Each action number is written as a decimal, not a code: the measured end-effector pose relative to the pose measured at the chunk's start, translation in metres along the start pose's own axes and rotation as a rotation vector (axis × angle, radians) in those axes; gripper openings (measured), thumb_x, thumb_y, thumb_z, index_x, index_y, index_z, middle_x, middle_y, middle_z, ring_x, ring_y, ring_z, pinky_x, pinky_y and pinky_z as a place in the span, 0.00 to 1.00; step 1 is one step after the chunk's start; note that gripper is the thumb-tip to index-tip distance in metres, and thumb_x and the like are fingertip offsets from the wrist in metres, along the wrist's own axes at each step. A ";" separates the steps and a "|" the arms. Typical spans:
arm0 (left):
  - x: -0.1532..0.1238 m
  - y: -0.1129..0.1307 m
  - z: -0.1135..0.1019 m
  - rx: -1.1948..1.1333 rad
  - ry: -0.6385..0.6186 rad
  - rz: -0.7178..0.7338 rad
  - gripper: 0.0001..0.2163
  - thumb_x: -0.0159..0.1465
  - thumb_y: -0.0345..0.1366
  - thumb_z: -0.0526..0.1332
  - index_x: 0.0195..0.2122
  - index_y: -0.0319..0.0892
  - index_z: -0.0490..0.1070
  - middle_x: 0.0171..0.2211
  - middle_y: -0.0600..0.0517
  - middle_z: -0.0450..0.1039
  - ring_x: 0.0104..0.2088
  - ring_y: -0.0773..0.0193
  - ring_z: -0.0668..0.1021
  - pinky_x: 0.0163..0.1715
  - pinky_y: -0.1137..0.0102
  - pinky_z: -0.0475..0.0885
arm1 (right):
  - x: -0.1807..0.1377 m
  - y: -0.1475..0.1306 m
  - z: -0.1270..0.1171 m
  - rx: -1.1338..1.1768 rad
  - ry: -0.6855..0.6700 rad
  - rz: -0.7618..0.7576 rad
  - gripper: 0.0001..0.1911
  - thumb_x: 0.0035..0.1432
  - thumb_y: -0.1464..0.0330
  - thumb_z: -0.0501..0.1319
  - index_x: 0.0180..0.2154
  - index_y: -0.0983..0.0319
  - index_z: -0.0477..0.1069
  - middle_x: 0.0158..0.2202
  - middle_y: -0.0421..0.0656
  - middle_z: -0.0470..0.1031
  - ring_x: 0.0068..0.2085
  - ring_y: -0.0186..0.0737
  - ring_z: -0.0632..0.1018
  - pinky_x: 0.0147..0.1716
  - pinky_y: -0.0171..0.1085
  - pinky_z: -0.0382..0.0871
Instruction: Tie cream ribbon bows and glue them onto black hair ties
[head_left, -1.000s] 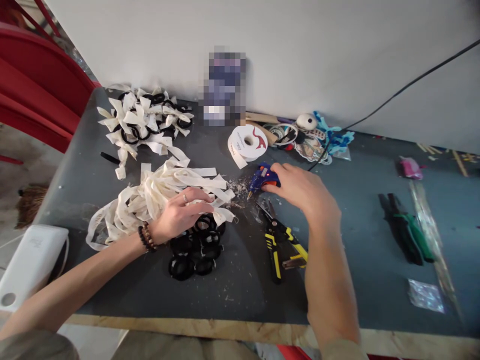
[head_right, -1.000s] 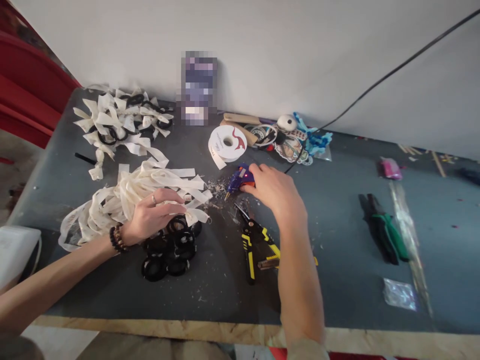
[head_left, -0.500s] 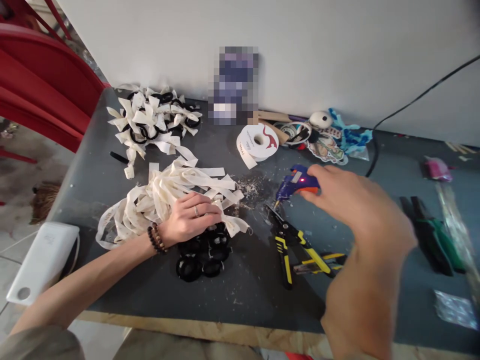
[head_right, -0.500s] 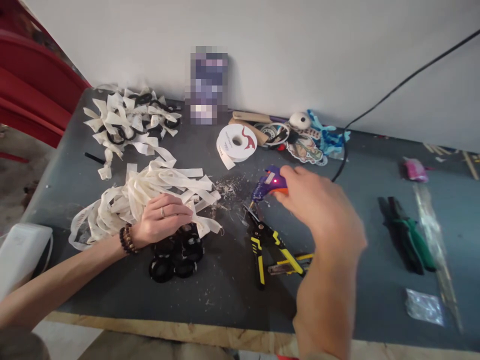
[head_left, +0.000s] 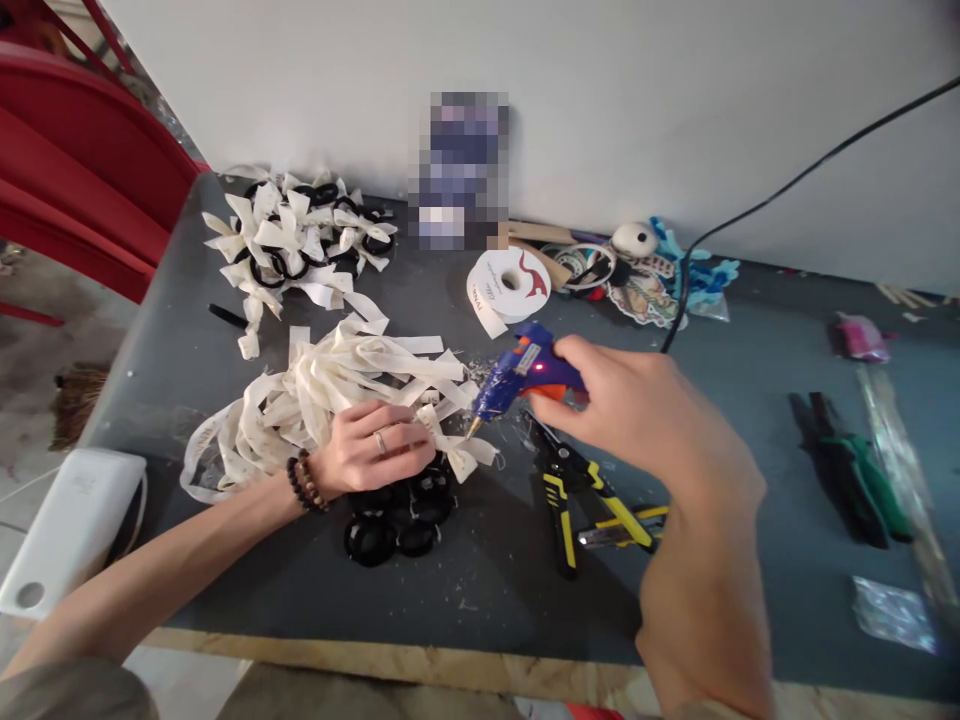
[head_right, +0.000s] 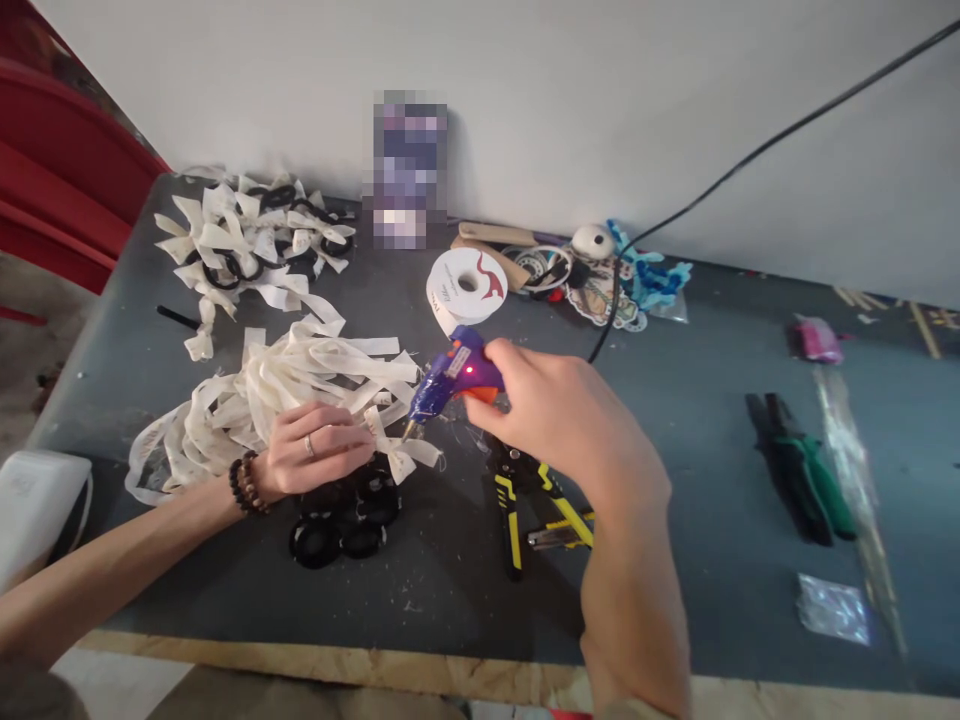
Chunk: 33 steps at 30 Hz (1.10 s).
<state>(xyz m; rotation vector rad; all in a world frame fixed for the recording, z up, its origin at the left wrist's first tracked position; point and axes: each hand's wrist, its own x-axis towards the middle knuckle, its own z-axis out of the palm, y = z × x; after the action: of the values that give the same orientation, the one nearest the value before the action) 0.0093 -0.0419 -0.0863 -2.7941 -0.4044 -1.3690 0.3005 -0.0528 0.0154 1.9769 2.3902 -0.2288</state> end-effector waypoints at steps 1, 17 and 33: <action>0.000 0.000 0.000 -0.001 -0.004 -0.004 0.03 0.68 0.28 0.67 0.36 0.41 0.76 0.33 0.53 0.84 0.34 0.63 0.84 0.32 0.70 0.78 | 0.000 -0.003 0.003 -0.009 0.031 -0.056 0.11 0.61 0.59 0.62 0.35 0.56 0.63 0.24 0.38 0.70 0.24 0.40 0.70 0.26 0.37 0.56; -0.005 0.000 0.003 -0.060 -0.011 -0.030 0.02 0.67 0.28 0.68 0.40 0.40 0.77 0.39 0.50 0.86 0.37 0.61 0.86 0.34 0.68 0.80 | 0.000 -0.013 0.013 -0.086 0.107 -0.279 0.06 0.66 0.68 0.62 0.36 0.59 0.64 0.26 0.41 0.71 0.27 0.44 0.75 0.28 0.40 0.58; -0.004 -0.002 0.003 -0.070 -0.011 -0.025 0.02 0.67 0.28 0.68 0.40 0.40 0.78 0.40 0.50 0.86 0.36 0.62 0.86 0.33 0.68 0.79 | -0.002 -0.005 0.012 -0.094 0.061 -0.282 0.04 0.70 0.68 0.58 0.39 0.59 0.66 0.30 0.44 0.75 0.29 0.45 0.78 0.28 0.40 0.61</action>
<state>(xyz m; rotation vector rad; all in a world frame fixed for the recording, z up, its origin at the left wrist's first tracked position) 0.0088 -0.0410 -0.0913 -2.8633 -0.4012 -1.3997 0.2951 -0.0570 0.0039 1.6269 2.6595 -0.0613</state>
